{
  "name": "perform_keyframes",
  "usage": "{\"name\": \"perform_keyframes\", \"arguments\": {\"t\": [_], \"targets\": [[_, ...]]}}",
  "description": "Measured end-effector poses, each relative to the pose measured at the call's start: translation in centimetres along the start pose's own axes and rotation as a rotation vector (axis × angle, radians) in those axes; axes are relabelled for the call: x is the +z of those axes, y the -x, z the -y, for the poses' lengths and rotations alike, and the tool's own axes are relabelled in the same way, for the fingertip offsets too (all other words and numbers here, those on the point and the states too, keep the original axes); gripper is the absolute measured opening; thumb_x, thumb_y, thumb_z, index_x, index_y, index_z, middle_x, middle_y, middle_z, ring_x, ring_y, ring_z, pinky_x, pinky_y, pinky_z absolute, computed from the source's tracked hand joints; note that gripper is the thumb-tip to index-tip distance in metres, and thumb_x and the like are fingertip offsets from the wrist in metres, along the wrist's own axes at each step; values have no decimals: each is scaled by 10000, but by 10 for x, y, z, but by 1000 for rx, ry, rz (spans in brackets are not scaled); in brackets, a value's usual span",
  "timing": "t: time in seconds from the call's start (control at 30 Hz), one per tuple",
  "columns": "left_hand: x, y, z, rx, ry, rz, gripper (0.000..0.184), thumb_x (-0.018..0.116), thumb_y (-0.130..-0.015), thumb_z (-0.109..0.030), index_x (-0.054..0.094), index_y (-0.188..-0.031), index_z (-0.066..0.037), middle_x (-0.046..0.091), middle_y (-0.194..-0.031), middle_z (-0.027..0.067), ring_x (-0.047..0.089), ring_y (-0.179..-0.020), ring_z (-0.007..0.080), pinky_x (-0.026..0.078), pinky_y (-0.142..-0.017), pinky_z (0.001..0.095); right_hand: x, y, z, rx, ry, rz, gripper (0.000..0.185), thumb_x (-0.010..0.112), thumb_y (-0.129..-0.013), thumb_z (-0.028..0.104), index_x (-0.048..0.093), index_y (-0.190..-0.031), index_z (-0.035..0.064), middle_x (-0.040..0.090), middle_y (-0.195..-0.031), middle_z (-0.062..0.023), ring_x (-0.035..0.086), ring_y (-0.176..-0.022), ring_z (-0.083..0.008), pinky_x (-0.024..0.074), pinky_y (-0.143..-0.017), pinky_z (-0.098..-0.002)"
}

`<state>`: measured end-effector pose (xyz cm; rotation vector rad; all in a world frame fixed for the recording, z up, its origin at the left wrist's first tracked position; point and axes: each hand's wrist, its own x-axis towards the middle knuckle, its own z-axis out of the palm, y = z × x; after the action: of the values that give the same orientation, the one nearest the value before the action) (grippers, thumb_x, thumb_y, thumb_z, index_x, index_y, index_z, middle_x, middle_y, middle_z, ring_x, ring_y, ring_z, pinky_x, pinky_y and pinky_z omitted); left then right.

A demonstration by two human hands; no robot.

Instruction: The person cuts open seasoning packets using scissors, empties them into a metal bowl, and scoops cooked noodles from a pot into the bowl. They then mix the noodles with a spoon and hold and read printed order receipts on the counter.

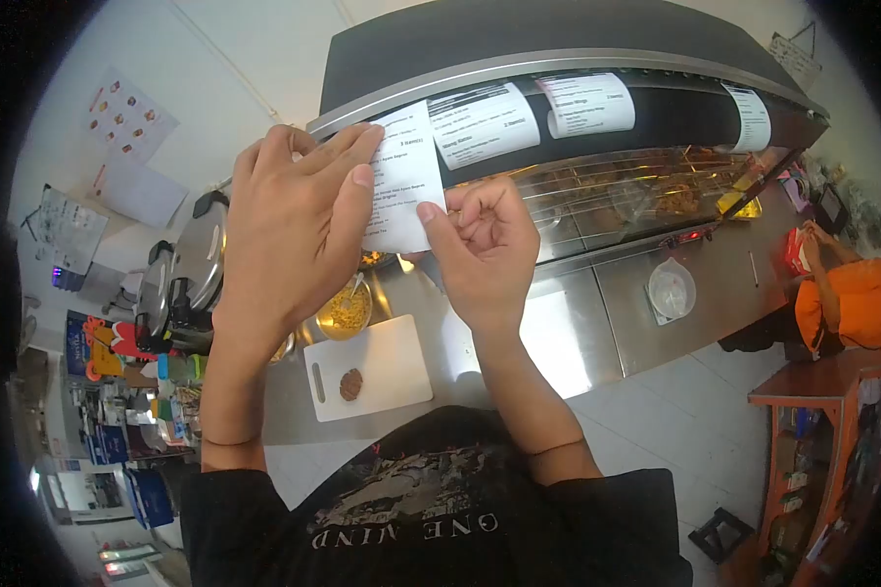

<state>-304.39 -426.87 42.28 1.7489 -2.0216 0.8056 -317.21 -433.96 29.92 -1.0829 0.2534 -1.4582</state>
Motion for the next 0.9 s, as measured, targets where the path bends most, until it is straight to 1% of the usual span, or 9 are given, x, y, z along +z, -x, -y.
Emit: {"name": "perform_keyframes", "arguments": {"t": [0.1, 0.3, 0.4, 0.5, 0.53, 0.63, 0.77, 0.8, 0.9], "targets": [[8, -4, 1, 28, -3, -65, 294, 603, -930, -236, 722, -1074, -9, 740, -1005, 78, 576, -882, 294, 427, -889, 439, -2, -2, -8, -26, -84, -66, 268, 676, -923, -113, 456, -926, 41, 630, -983, -90, 664, -833, -76, 544, -695, -207], [13, -5, -1, -22, 0, -41, 352, 644, -916, -265, 705, -1140, -1, 663, -1078, 116, 566, -977, 315, 431, -871, 436, -12, -2, -16, -45, 164, 75, 226, 706, -914, -70, 528, -1010, 30, 644, -972, -79, 657, -822, -86, 519, -717, -224], [23, -3, -1, 5, 97, -23, 404, 654, -911, -265, 675, -1212, 4, 607, -1125, 144, 555, -1017, 331, 437, -870, 445, -23, -6, -15, -69, 284, 59, 225, 706, -914, -64, 551, -1053, 21, 658, -978, -81, 659, -829, -94, 529, -723, -230], [27, -2, -6, -30, 154, 20, 428, 596, -936, -218, 647, -1306, -9, 591, -1183, 186, 560, -1088, 360, 445, -956, 459, -39, -14, -23, -225, 245, -123, 219, 694, -920, -65, 558, -1075, 11, 661, -1054, -108, 664, -823, -108, 533, -712, -223], [28, -2, -8, -28, 141, 26, 439, 595, -934, -217, 638, -1316, -5, 586, -1183, 191, 560, -1091, 365, 446, -957, 460, -44, -19, -21, -289, 237, -209, 232, 683, -925, -69, 556, -1108, 0, 643, -1162, -143, 666, -808, -112, 533, -693, -211], [30, -4, -13, -28, 117, 38, 466, 593, -927, -213, 619, -1338, 6, 575, -1187, 202, 559, -1096, 376, 448, -960, 465, -45, -37, -7, -401, 266, -286, 262, 676, -930, -70, 547, -1150, -9, 617, -1205, -151, 657, -798, -100, 526, -680, -192], [36, -8, -13, -26, 124, 40, 477, 592, -918, -213, 618, -1340, 8, 575, -1189, 200, 559, -1087, 370, 439, -960, 473, -44, -49, -2, -233, 333, -135, 315, 718, -913, -59, 541, -1169, -9, 611, -1132, -100, 600, -752, -29, 450, -616, -164], [36, -9, -13, -22, 122, 37, 479, 592, -917, -213, 619, -1341, 7, 576, -1188, 199, 558, -1083, 367, 436, -961, 472, -47, -51, -7, -216, 252, -128, 342, 752, -895, -48, 541, -1160, 0, 613, -1092, -76, 568, -718, -13, 407, -592, -152], [34, -10, -13, -34, 84, 59, 478, 582, -920, -217, 624, -1349, -9, 578, -1192, 192, 548, -1087, 357, 418, -974, 469, -53, -54, -10, -358, 378, -157, 340, 771, -885, -38, 542, -1132, 4, 625, -999, -60, 550, -685, -26, 396, -590, -145]]}}
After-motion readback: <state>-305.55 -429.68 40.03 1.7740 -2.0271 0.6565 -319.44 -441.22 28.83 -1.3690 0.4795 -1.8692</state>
